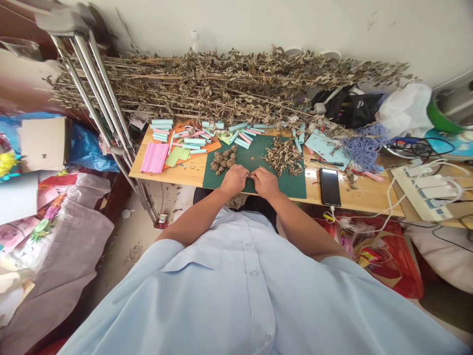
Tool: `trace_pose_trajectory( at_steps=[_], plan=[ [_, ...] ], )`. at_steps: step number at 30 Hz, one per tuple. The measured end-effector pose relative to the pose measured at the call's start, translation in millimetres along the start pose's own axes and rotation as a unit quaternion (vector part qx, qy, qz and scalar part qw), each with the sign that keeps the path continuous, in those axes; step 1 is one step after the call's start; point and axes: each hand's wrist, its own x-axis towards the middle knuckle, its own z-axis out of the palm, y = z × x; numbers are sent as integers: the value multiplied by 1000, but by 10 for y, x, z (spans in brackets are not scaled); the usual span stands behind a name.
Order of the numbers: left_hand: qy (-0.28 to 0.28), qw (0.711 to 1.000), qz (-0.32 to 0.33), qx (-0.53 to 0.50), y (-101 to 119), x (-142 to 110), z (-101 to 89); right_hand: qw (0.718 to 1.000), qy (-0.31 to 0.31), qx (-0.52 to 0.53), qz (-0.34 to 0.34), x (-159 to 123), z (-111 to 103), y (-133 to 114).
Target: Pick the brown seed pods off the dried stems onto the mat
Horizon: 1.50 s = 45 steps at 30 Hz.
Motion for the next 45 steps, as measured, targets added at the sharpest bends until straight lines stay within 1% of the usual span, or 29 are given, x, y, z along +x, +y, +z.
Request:
trace_pose_trajectory(
  at_steps=[4,8,12,15,18,21,23,26,28,33,38,41,45],
  plan=[
    [2,1000,9,-17,-11,16,-15,1000,8,4,2,-21,19,16],
    [-7,998,-3,-55,-33,34,-17,999,9,32,-9,-30,15,20],
    [14,995,-22,-97,-47,34,-25,997,29,66,-9,-6,2,-43],
    [28,989,-48,-136,-33,27,-68,993,56,101,15,27,31,-134],
    [48,979,-94,-174,-7,15,-140,985,91,141,45,58,85,-213],
    [77,967,-144,-195,5,3,-200,976,123,158,87,81,113,-233],
    [87,964,-149,-203,6,0,-217,972,132,163,107,93,106,-212],
    [84,964,-148,-203,11,12,-220,969,128,170,125,106,71,-163],
    [81,964,-162,-196,19,28,-219,967,124,176,136,105,48,-138],
    [72,962,-175,-198,27,77,-227,964,121,191,137,86,37,-124],
    [60,961,-181,-202,2,118,-205,953,148,205,166,152,91,-159],
    [50,964,-168,-199,-9,128,-188,954,155,200,160,212,127,-177],
    [41,960,-169,-219,-5,119,-191,962,134,194,139,231,162,-168]
  ],
)
